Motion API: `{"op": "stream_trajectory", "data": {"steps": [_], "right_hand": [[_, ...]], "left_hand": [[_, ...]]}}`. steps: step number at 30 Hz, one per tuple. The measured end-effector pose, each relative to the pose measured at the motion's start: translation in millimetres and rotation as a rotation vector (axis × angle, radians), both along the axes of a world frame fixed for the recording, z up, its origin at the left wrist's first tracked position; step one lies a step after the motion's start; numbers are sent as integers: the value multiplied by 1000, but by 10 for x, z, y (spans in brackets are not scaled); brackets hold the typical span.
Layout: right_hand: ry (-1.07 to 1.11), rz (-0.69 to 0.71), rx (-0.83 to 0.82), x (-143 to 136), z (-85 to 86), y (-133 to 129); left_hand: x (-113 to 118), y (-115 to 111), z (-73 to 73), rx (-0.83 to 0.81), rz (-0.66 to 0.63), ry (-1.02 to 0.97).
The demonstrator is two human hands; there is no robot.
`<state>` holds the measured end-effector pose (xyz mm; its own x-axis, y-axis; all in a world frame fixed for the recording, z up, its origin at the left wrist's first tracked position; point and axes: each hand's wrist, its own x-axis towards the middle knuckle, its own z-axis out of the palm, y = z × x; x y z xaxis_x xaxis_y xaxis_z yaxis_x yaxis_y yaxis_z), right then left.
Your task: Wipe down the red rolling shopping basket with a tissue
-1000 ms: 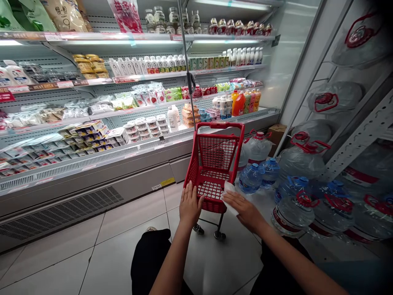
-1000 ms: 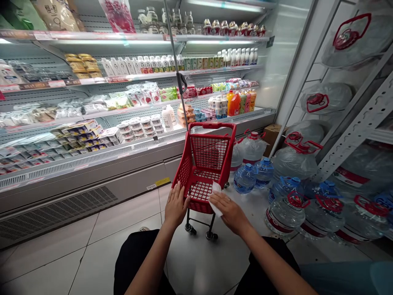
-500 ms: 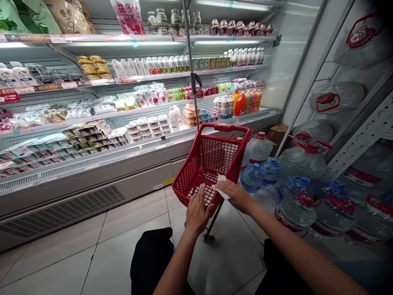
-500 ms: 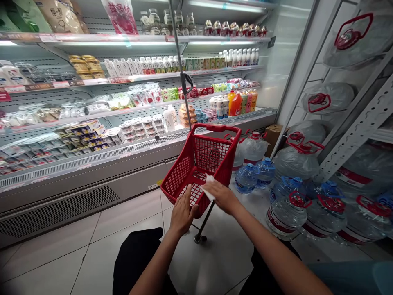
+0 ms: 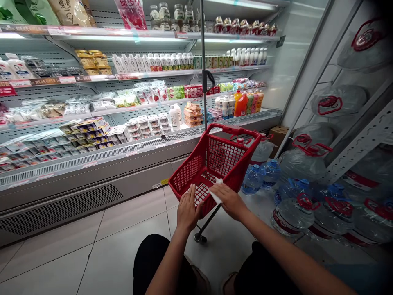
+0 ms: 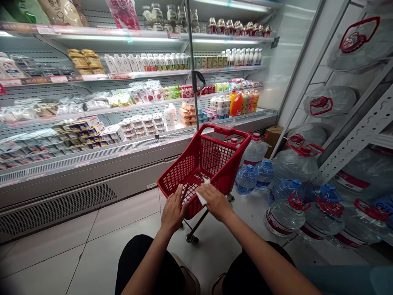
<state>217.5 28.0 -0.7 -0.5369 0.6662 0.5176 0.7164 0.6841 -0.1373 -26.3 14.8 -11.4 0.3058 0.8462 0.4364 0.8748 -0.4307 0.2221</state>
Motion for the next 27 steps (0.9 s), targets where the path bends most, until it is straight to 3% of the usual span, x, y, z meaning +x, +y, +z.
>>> {"op": "stream_trajectory", "data": {"steps": [3,5,7,12,16,19,22,27], "right_hand": [[-29,92,-3,-138,8,-111],[-61,115,20,-4,11,-54],[-85,53,56,326,29,93],[-159,-258,111,1406,223,489],[-177,-352,132,1802,370,613],[-108,-410,131,1803,357,655],[-49,-412,120,1612,263,646],[-45,-234,45,821,43,396]], "left_hand": [[-78,11,11,9,21,11],[-134,28,24,12,38,17],[-197,60,39,14,53,26],[-343,196,77,1,58,41],[-362,282,91,-7,42,33],[-325,315,89,-13,42,30],[-283,348,80,-16,49,36],[-239,427,83,9,31,38]]}}
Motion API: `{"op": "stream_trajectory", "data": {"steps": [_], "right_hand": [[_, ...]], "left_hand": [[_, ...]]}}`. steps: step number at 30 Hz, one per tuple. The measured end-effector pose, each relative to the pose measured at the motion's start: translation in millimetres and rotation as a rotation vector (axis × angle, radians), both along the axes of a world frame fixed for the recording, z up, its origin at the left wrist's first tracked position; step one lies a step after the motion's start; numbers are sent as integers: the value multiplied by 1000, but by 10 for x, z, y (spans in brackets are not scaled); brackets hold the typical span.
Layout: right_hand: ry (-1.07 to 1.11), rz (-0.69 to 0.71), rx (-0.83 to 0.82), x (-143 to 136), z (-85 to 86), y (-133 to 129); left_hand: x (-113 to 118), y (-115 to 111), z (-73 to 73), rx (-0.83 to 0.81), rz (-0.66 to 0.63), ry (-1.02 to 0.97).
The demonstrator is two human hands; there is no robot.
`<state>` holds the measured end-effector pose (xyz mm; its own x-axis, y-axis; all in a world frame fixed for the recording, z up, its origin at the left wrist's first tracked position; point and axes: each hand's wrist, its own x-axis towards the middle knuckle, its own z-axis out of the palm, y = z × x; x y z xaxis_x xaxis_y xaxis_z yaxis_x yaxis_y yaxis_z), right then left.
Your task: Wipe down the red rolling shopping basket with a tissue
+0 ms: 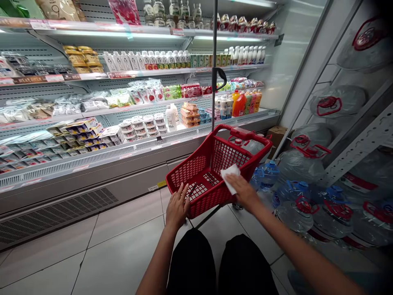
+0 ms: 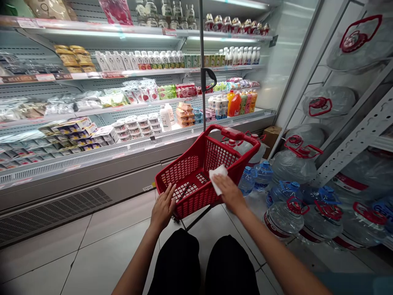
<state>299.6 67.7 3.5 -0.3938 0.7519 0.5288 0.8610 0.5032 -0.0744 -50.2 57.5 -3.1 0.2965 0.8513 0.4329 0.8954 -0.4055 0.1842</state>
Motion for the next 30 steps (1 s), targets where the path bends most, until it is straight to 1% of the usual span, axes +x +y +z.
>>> {"op": "stream_trajectory", "data": {"steps": [2,3,4,5,6,8,11,12,13,14,15,16,18,20,22,23,24,25,27,30], "right_hand": [[-12,91,-34,-325,-54,-108],[-22,133,-50,-429,-62,-137],[-35,170,-62,-476,-56,-144],[-51,197,-68,-458,-36,-125],[-64,205,-65,-371,-4,-84],[-82,157,-34,-21,90,50],[-72,-55,34,679,256,261],[-72,-110,46,869,300,304],[-71,-151,53,1003,328,326],[-69,-179,57,1067,336,325],[-64,-189,60,1056,322,304],[-58,-185,61,972,286,265],[-46,-133,56,639,163,144],[-47,-40,27,222,23,-4],[-58,74,-10,-85,-66,-130],[-66,118,-26,-151,-78,-169],[-75,146,-35,-146,-67,-184],[-84,152,-36,-71,-35,-177],[-96,103,-13,243,75,-101],[-86,-57,36,833,272,75]], "left_hand": [[11,17,17,-16,-9,-1],[15,18,28,-25,-14,-1],[16,15,39,-33,-21,2],[14,8,50,-37,-29,7],[8,-3,60,-37,-40,15],[-15,-27,77,-29,-57,29],[-32,-59,100,-10,-61,40],[-13,-69,108,-4,-56,39],[28,-79,117,5,-45,34],[96,-93,124,18,-31,24],[191,-110,130,33,-18,11],[309,-132,132,48,-11,-1],[585,-187,124,65,-34,-14],[841,-247,96,46,-108,4],[996,-293,59,36,-132,31],[1028,-307,42,36,-136,44],[1031,-314,30,38,-139,56],[1014,-315,23,43,-144,66],[950,-302,24,52,-160,77],[872,-265,50,61,-178,85]]}}
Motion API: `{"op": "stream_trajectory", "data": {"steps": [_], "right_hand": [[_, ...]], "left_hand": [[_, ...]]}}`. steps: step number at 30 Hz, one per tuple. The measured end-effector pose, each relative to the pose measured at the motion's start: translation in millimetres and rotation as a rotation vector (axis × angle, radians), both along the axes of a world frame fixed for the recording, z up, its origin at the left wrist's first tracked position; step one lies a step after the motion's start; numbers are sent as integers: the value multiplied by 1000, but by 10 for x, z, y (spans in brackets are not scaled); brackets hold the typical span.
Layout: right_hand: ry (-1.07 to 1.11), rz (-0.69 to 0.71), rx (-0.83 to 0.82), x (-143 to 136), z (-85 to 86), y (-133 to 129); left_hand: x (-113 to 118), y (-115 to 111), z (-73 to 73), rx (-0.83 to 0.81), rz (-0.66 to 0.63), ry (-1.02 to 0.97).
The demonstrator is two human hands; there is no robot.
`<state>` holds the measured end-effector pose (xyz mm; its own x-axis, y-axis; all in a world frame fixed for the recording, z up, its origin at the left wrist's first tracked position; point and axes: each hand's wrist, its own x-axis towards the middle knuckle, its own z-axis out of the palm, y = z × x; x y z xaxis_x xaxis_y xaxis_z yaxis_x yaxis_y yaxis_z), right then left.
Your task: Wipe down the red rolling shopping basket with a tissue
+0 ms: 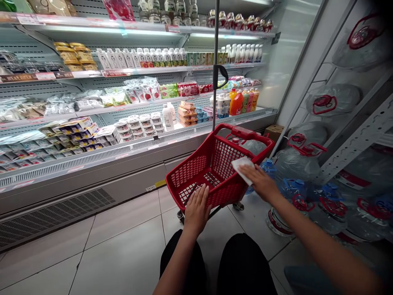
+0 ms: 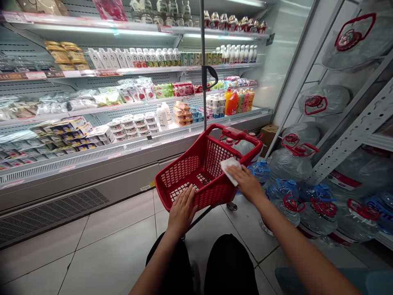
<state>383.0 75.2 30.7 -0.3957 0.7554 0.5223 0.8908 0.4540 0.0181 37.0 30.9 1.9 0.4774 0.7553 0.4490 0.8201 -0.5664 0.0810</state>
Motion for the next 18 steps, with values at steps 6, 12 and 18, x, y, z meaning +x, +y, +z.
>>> {"op": "stream_trajectory", "data": {"steps": [6,12,18], "right_hand": [[64,-172,65,114,22,33],[21,-12,-81,-519,-258,-305],[27,-85,-62,-4,-186,-371]], "left_hand": [[9,48,22,-18,16,7],[-43,57,11,-9,22,4],[-142,94,26,-6,24,4]]}}
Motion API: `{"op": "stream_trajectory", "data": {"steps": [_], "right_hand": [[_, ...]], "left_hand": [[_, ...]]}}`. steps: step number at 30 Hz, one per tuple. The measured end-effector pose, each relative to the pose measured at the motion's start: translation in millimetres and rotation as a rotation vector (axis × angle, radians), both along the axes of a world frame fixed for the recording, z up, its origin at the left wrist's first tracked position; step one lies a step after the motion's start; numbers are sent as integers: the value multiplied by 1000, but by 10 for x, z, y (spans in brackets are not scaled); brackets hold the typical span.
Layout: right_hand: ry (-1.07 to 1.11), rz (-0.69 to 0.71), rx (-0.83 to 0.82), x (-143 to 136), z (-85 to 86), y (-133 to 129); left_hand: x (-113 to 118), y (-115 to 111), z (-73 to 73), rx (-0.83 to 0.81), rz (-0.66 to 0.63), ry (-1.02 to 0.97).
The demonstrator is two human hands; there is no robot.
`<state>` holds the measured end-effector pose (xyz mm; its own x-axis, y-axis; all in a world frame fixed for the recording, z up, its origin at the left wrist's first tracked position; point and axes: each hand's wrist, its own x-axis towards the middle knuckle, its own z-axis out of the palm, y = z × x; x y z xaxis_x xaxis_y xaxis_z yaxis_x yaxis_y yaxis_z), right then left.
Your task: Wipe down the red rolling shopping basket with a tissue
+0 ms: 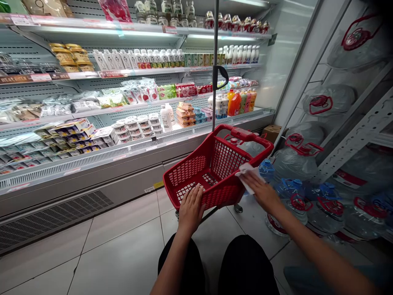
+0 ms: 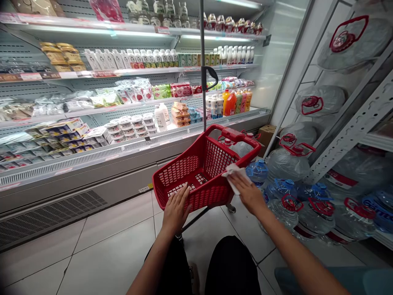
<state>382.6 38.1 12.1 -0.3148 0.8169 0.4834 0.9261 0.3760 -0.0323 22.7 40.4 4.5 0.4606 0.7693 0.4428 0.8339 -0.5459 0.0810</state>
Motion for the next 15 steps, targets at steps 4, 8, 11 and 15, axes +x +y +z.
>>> {"op": "stream_trajectory", "data": {"steps": [4,8,11,15], "right_hand": [[195,-138,160,330,314,94],[272,-162,235,322,498,333],[175,-152,143,228,377,511],[177,-40,58,-77,124,541]], "left_hand": [[-25,14,2,-4,17,-1],[-27,-1,-11,4,33,1],[-22,-24,-28,11,24,14],[-5,-57,-46,24,12,20]]}}
